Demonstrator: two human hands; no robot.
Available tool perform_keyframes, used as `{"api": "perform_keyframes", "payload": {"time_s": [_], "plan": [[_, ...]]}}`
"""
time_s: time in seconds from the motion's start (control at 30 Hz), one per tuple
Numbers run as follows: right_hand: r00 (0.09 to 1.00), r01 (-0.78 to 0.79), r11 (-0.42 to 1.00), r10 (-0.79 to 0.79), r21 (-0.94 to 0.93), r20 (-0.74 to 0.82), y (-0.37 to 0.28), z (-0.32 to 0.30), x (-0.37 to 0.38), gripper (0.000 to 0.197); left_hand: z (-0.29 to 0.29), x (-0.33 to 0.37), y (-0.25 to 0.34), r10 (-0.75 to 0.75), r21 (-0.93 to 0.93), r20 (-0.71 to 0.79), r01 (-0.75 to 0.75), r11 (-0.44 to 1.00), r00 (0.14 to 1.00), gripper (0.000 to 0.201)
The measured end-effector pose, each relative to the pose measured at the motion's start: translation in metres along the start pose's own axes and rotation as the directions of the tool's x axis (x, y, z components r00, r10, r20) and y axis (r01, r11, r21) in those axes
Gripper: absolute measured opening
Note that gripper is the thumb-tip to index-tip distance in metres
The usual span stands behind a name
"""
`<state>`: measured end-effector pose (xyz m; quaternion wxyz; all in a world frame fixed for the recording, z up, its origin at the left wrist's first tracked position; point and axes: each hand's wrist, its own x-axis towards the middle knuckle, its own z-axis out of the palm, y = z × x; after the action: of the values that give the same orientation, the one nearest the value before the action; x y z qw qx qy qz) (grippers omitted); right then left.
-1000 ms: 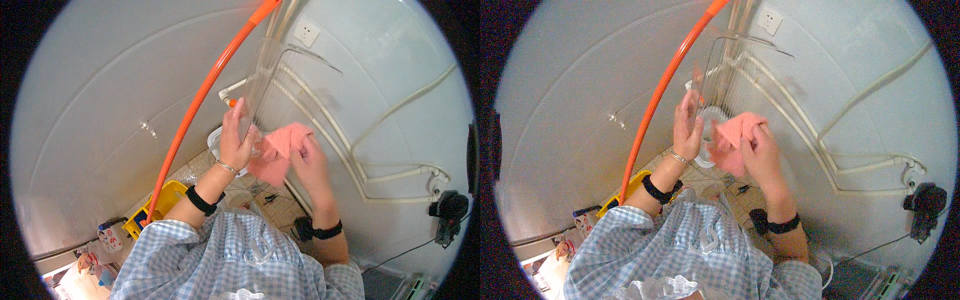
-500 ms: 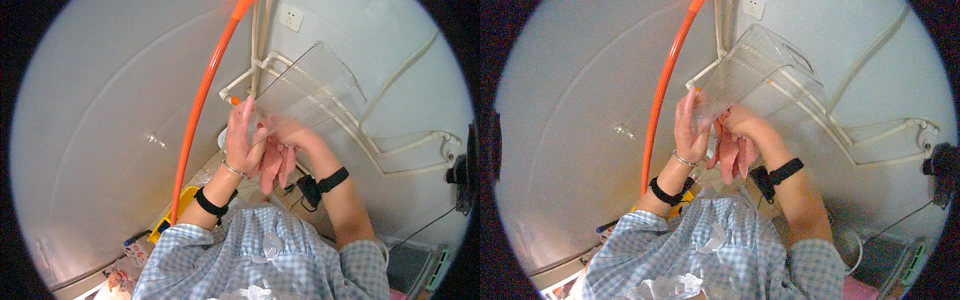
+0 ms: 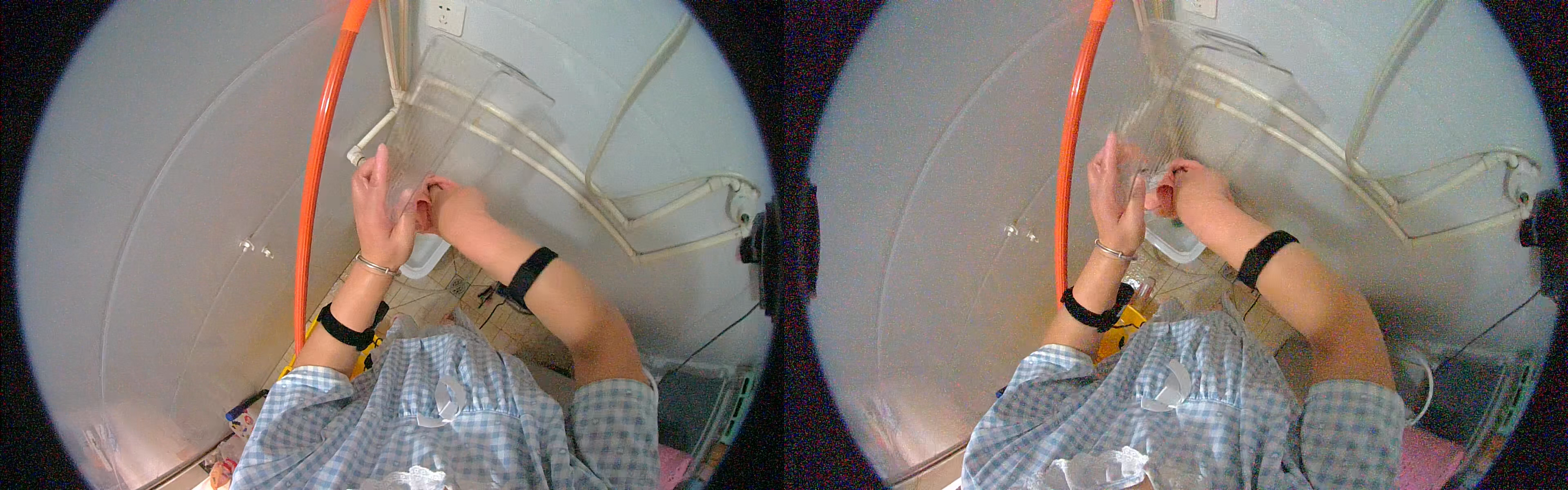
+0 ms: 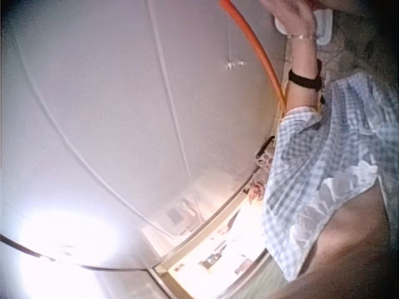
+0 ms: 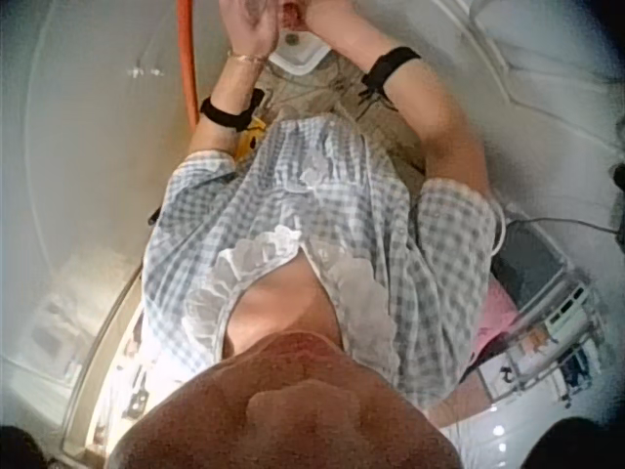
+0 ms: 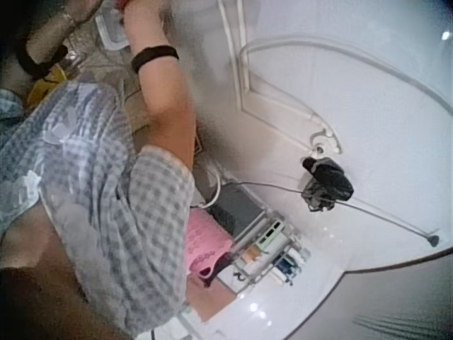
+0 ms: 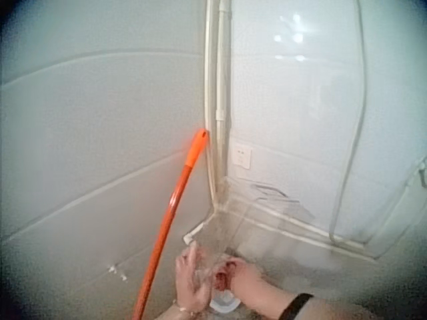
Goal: The person washes a clear plastic tray and a cloth in a basin of water, wipes the tray with the cloth, and then organizes cleaning supplies on top of a washing machine.
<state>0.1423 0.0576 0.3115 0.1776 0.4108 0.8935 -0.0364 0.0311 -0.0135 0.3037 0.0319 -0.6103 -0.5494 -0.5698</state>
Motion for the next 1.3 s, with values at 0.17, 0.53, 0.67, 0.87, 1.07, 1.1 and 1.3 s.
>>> {"api": "perform_keyframes", "payload": {"time_s": [0.17,0.53,0.67,0.87,1.07,1.1,1.3], "plan": [[0.999,0.012,0.997,-0.009,-0.074,0.035,0.0,-0.006,0.007,0.023,0.004,0.003,0.003,-0.003,0.037,-0.006,0.003,0.999,1.0,0.057],[0.973,-0.191,0.495,-0.017,0.848,0.229,0.016,0.008,0.014,0.012,0.005,-0.005,-0.009,-0.061,-0.09,-0.03,0.058,0.994,0.998,0.057],[0.954,-0.056,0.328,-0.261,0.943,0.148,0.017,0.014,0.003,0.008,-0.001,-0.005,-0.021,-0.017,-0.038,-0.025,0.016,0.999,1.0,0.055],[0.919,-0.117,-0.11,-0.389,0.987,0.066,0.023,0.035,-0.033,0.019,-0.008,0.001,-0.019,-0.133,-0.073,-0.026,0.131,0.989,0.991,0.056],[0.955,-0.243,-0.515,-0.275,0.822,0.11,0.03,0.034,-0.061,0.015,-0.008,0.002,-0.027,-0.173,-0.205,-0.081,0.153,0.967,0.982,0.059],[0.969,-0.225,-0.581,-0.216,0.782,0.119,0.031,0.034,-0.062,0.014,-0.006,0.002,-0.027,-0.185,-0.226,-0.083,0.162,0.961,0.979,0.06],[0.998,-0.025,-0.097,0.063,0.995,0.032,0.023,-0.001,-0.045,0.019,-0.003,0.003,-0.015,-0.241,-0.319,-0.086,0.202,0.926,0.967,0.061]]}}
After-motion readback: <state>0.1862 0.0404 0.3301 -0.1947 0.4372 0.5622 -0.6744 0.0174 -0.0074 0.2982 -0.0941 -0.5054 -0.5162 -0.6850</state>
